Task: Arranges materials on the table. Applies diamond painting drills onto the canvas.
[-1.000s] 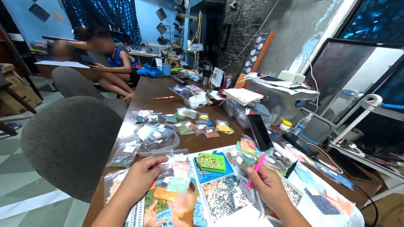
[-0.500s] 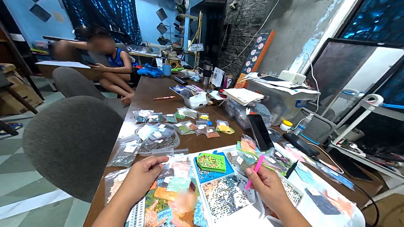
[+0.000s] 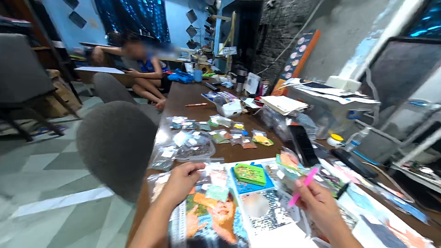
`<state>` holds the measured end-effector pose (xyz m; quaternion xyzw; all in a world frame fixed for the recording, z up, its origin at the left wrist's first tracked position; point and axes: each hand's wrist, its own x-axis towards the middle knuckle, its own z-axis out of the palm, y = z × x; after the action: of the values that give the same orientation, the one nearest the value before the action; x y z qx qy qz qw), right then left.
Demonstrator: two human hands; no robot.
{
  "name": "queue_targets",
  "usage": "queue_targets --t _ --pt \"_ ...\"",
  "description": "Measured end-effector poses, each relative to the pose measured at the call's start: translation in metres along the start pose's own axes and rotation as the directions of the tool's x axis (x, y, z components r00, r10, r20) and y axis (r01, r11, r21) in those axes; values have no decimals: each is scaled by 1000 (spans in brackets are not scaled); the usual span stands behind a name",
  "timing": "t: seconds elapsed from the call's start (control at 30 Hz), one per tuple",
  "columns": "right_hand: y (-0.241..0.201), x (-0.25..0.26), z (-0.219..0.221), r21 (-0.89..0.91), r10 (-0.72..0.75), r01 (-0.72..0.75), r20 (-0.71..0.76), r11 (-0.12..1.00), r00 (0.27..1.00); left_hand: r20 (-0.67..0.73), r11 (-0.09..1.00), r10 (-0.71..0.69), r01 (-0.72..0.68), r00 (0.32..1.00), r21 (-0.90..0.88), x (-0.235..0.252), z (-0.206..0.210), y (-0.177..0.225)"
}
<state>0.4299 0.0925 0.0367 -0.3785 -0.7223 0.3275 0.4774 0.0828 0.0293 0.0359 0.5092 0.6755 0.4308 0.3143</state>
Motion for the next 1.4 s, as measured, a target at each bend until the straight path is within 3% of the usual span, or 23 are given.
queue_targets --t 0.23,0.37,0.53,0.8,1.0,1.4 --pt "-55 -1 40 283 184 -253 247 925 951 52 1000 23 -23 998 0 2 -1 -2" --pt "-80 -6 82 316 132 -297 453 901 882 64 1000 22 -22 998 -14 2 0 -1" --pt "-89 -8 128 303 21 -237 576 923 817 69 999 16 -13 997 -48 2 1 0" --pt "-81 -26 157 281 -142 -5 497 960 856 83 999 13 -10 996 -33 3 1 3" --pt "-71 -34 160 298 -346 230 438 927 829 78 1000 16 -15 997 -18 2 2 2" --pt "-67 -36 159 302 -361 243 445 922 819 78 999 41 -40 996 -16 2 2 1"
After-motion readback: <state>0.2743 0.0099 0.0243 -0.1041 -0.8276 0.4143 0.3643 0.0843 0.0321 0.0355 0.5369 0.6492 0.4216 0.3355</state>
